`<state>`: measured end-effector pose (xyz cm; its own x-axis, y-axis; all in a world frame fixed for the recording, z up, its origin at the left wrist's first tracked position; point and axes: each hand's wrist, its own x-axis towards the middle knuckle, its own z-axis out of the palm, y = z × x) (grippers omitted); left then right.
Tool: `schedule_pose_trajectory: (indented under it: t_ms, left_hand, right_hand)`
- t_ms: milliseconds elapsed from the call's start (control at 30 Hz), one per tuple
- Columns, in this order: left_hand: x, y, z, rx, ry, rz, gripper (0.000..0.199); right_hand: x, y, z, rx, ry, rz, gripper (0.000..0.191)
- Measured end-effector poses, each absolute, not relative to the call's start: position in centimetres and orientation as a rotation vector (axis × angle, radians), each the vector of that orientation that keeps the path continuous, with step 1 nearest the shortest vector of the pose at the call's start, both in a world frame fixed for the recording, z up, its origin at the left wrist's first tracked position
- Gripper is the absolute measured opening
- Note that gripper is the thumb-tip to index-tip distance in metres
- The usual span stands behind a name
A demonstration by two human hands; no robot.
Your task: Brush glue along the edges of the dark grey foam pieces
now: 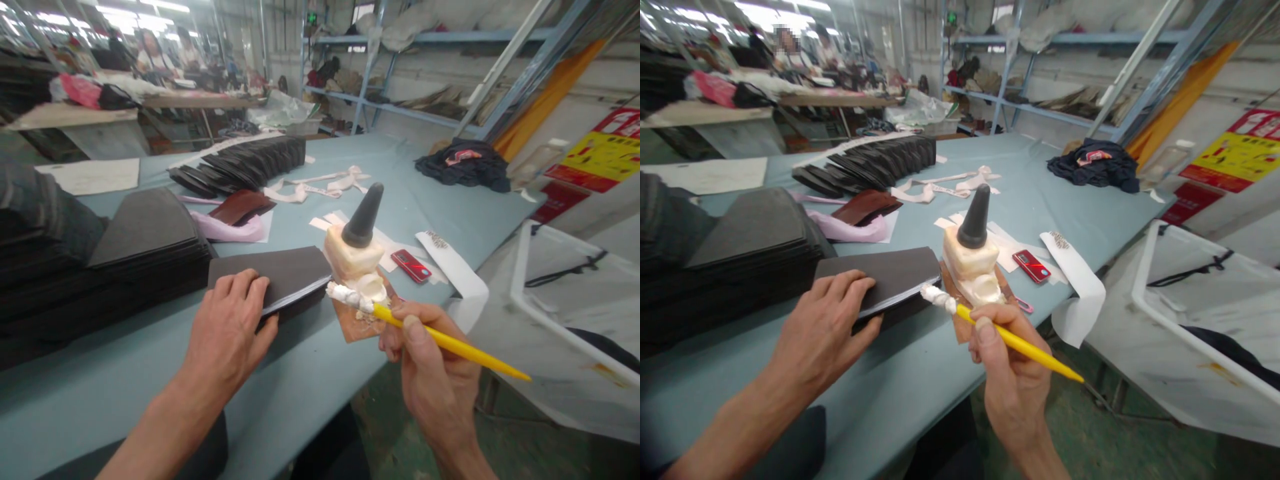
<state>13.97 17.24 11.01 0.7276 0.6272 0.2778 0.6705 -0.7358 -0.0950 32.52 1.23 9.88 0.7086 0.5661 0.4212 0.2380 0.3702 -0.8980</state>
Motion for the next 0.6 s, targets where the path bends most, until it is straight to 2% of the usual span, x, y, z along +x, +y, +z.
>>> schedule_pose_trajectory:
  t_ms: [200,433,600]
  left_hand:
    - [14.1,16.5,10.0,-2.687,-1.064,-0.444,0.036]
    - [13.3,17.0,8.9,-2.684,-0.97,-0.538,0.039]
    - [13.4,17.0,8.6,-2.688,-0.96,-0.629,0.037]
  right_hand:
    - [34.0,5.7,11.7,-1.232,-0.922,0.192,0.019]
    - [35.3,9.9,12.7,-1.443,-1.219,-0.027,0.014]
    - [36.2,11.0,12.7,-1.496,-1.352,-0.022,0.013]
